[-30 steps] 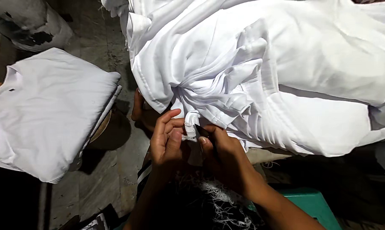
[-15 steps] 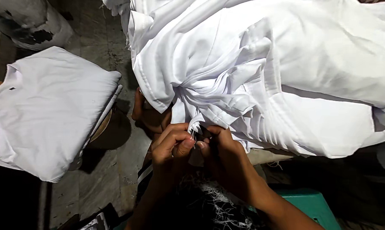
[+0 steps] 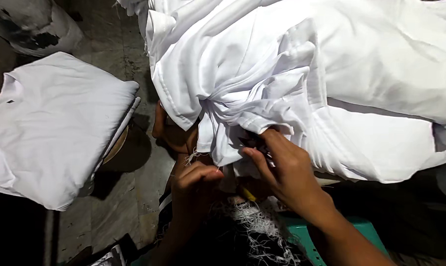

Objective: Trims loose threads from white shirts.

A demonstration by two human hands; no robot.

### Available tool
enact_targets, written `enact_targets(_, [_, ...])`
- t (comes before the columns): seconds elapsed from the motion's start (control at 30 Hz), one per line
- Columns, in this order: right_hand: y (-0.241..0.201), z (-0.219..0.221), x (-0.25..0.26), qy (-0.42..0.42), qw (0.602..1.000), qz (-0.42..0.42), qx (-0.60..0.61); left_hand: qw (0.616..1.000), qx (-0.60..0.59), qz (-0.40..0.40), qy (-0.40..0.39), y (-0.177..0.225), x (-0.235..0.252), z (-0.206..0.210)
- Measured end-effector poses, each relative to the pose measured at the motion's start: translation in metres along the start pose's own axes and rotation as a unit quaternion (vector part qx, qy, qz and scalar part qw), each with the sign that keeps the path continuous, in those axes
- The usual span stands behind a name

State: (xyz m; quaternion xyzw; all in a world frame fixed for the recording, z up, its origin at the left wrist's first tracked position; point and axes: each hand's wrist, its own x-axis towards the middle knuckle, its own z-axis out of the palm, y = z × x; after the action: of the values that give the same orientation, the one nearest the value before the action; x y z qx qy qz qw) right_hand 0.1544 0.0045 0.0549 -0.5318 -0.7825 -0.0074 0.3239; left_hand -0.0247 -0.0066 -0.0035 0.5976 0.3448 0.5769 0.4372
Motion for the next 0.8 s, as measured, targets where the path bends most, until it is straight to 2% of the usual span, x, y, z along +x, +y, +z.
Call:
enact_targets(0.17, [0.008,-0.007,-0.004,-0.022,0.999,-0.049,-0.002,0.972,-0.230,-0.037,-0.038,-0.014,-0.006,0.015])
enact_targets(0.3, [0.007,-0.009,-0.005,-0.035,0.999,-0.040,0.008,0.946,-0.324,-0.016,0.023,-0.015,0.000,0.029])
enact_targets(0.4, [0.006,-0.008,-0.007,-0.023,0.999,-0.048,0.007,0.946,-0.322,0.000,0.039,-0.013,0.004,0.030])
enact_targets(0.6, [0.005,-0.004,-0.005,-0.013,0.998,-0.064,-0.003,0.965,-0.262,0.021,0.020,-0.012,0.004,0.028])
enact_targets(0.8, [0.011,-0.009,-0.006,-0.024,0.993,-0.107,0.035,0.967,-0.252,0.040,0.004,-0.009,0.006,0.022])
